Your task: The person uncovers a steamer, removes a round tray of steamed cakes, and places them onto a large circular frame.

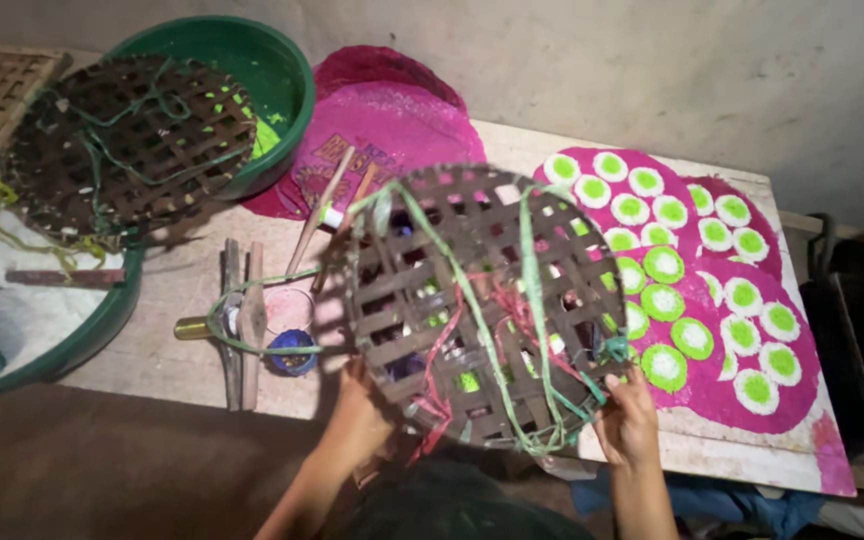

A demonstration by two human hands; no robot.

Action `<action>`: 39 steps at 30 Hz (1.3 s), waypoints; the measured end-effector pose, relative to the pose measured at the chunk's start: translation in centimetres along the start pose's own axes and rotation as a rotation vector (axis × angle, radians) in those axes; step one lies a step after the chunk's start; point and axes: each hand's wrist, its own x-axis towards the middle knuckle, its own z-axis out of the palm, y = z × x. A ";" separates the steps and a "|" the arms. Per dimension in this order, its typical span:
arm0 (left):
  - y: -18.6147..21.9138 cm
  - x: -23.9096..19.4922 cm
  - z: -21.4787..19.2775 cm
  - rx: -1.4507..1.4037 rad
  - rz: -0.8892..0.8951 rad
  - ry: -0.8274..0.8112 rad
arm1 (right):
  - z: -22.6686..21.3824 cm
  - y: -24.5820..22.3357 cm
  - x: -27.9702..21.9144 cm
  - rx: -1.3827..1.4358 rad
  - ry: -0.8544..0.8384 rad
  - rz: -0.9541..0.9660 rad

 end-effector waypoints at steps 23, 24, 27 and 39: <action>-2.1 5.7 -2.0 -1.832 -1.024 0.386 | -7.8 1.6 13.4 -0.693 0.202 -0.241; -2.3 5.7 -2.1 -1.840 -1.026 0.393 | -8.0 2.5 14.8 -0.888 0.214 -0.339; -2.8 5.7 -2.3 -1.816 -1.074 0.380 | -8.8 4.5 17.9 -1.152 0.227 -0.352; -3.1 4.4 -2.7 -1.803 -1.102 0.338 | -7.5 1.0 13.9 -0.610 0.202 -0.169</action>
